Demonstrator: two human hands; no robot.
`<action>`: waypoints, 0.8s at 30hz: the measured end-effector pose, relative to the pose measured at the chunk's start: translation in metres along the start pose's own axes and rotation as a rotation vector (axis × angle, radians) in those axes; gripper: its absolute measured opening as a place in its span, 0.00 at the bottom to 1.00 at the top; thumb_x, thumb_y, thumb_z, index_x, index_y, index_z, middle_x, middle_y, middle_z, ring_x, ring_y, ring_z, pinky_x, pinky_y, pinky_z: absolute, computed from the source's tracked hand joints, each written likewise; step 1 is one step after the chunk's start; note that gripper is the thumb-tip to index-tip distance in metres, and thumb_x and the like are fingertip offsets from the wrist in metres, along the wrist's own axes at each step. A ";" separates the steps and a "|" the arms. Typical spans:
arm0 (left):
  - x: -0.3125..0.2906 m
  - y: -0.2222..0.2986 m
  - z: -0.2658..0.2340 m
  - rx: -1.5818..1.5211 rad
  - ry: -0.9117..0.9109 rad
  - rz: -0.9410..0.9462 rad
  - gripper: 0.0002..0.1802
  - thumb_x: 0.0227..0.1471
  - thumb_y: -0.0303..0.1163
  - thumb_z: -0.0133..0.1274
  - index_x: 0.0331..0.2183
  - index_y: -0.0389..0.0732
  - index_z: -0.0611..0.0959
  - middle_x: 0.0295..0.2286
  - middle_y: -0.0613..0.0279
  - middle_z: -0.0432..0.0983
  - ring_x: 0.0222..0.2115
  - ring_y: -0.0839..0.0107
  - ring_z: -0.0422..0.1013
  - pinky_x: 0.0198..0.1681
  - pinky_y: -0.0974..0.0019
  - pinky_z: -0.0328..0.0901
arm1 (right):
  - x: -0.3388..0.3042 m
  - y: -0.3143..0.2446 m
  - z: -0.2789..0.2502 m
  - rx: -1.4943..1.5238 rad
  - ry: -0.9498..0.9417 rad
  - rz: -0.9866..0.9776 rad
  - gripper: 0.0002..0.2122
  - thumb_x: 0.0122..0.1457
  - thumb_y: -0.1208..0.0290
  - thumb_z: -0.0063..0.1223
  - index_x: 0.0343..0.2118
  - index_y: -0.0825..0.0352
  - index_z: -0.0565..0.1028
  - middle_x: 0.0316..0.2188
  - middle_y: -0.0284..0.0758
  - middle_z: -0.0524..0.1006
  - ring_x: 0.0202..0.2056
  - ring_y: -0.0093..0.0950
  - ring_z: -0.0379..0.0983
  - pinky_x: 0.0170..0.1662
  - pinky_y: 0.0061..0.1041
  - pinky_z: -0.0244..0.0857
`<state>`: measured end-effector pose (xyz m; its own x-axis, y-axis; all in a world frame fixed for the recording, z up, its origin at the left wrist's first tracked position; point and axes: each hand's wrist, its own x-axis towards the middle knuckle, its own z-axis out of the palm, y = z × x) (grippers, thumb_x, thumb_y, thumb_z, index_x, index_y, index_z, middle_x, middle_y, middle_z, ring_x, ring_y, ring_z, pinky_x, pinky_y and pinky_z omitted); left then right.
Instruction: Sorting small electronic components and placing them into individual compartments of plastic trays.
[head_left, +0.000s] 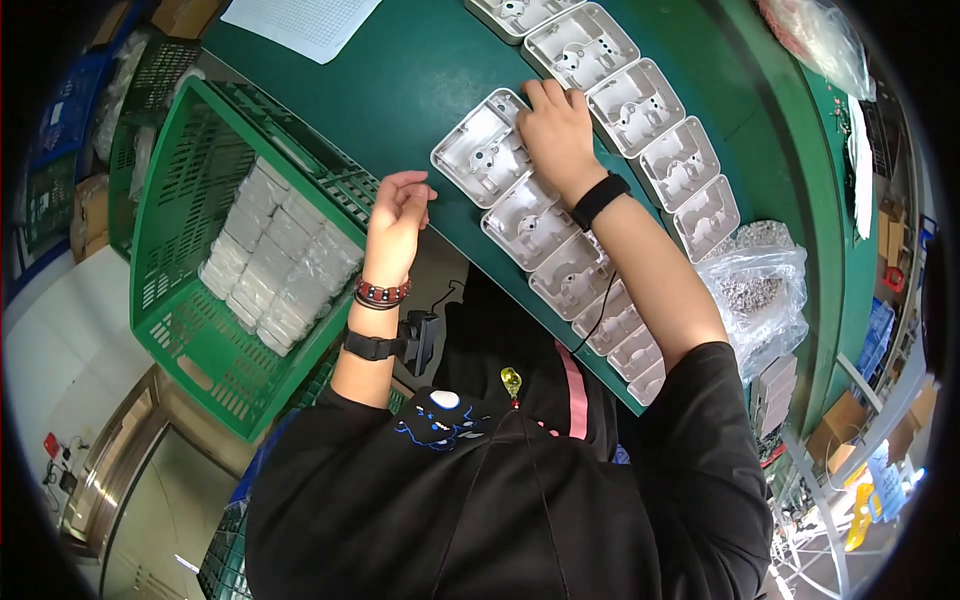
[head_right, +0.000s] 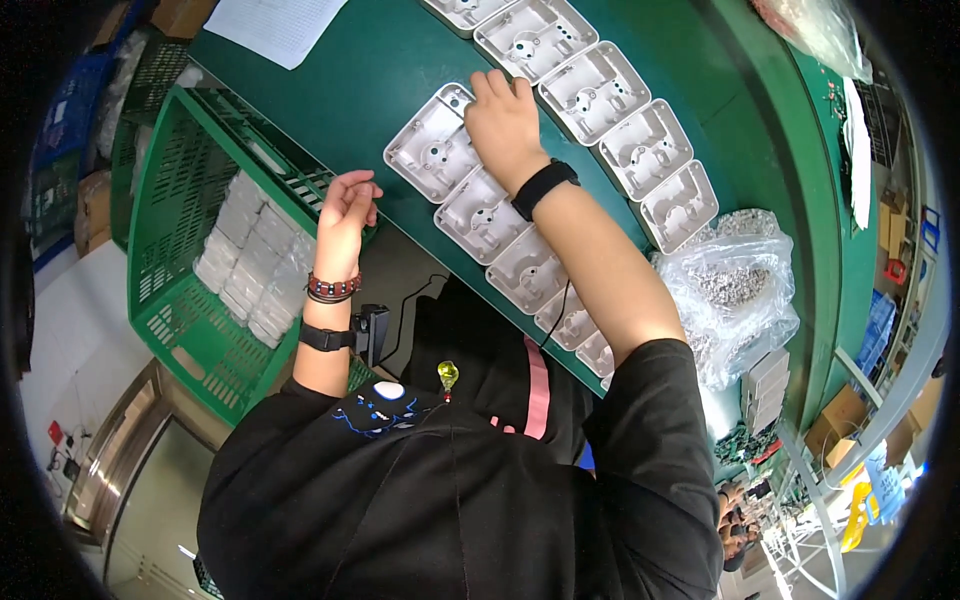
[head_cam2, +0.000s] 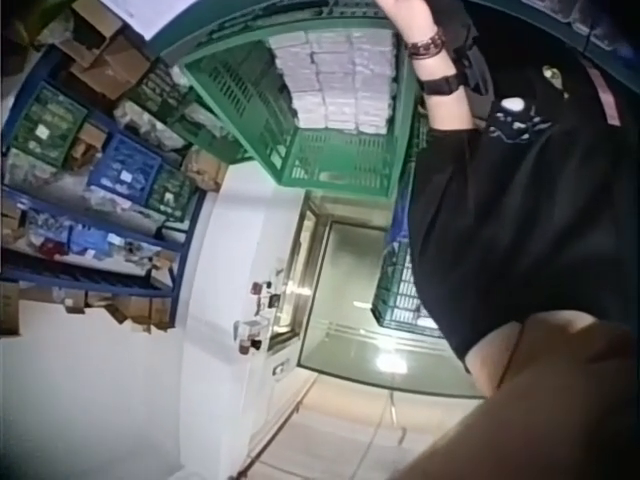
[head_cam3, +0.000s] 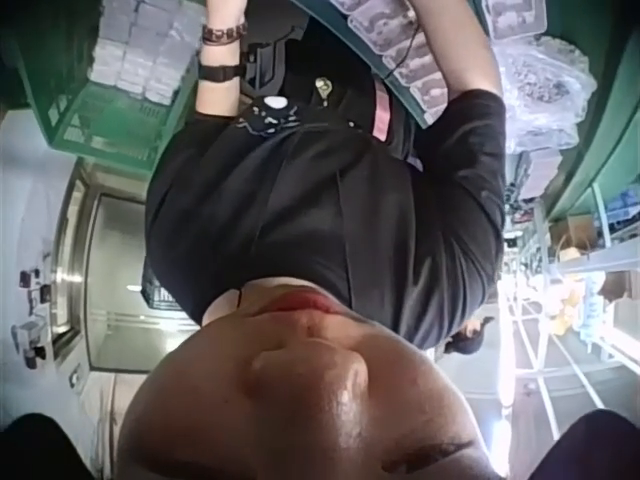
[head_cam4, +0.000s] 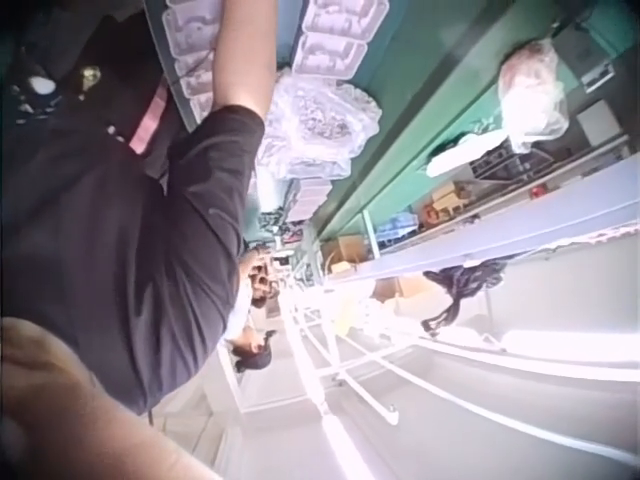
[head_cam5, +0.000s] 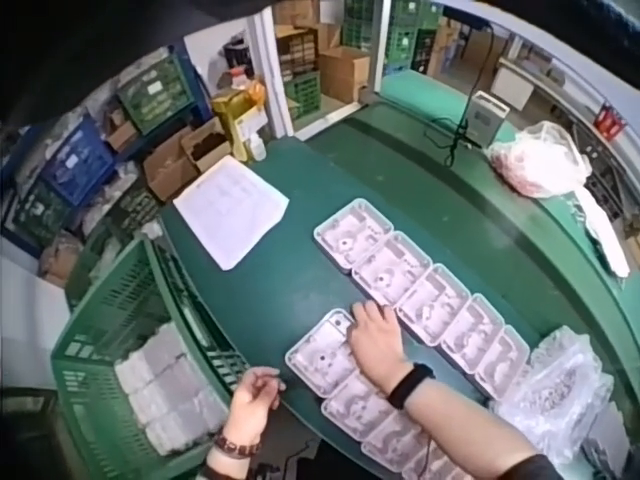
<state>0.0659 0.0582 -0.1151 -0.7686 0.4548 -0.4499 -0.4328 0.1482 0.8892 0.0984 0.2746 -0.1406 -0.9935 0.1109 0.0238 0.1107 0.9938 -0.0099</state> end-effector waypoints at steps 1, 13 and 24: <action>-0.002 0.000 0.000 0.006 -0.006 -0.005 0.09 0.51 0.25 0.42 0.37 0.37 0.70 0.26 0.65 0.70 0.20 0.82 0.59 0.24 0.79 0.57 | -0.001 -0.001 -0.001 -0.026 -0.017 -0.002 0.05 0.40 0.72 0.47 0.18 0.62 0.76 0.34 0.29 0.68 0.39 0.26 0.61 0.41 0.28 0.53; -0.005 0.012 0.041 0.618 -0.092 0.340 0.09 0.46 0.26 0.49 0.33 0.40 0.73 0.28 0.60 0.68 0.24 0.73 0.63 0.29 0.75 0.59 | -0.061 0.012 -0.057 0.252 0.075 0.168 0.12 0.45 0.72 0.51 0.36 0.59 0.75 0.46 0.37 0.65 0.48 0.34 0.58 0.48 0.32 0.52; 0.061 0.005 0.100 1.697 0.053 0.781 0.13 0.41 0.40 0.52 0.34 0.52 0.78 0.41 0.55 0.61 0.41 0.54 0.58 0.41 0.55 0.57 | -0.335 0.011 -0.194 0.677 -0.150 0.835 0.14 0.47 0.75 0.51 0.39 0.68 0.71 0.35 0.41 0.70 0.39 0.38 0.66 0.42 0.30 0.60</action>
<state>0.0636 0.1748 -0.1297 -0.5630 0.8230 0.0752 0.8242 0.5659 -0.0222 0.4374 0.2500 0.0451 -0.6090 0.7026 -0.3680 0.7621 0.3898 -0.5170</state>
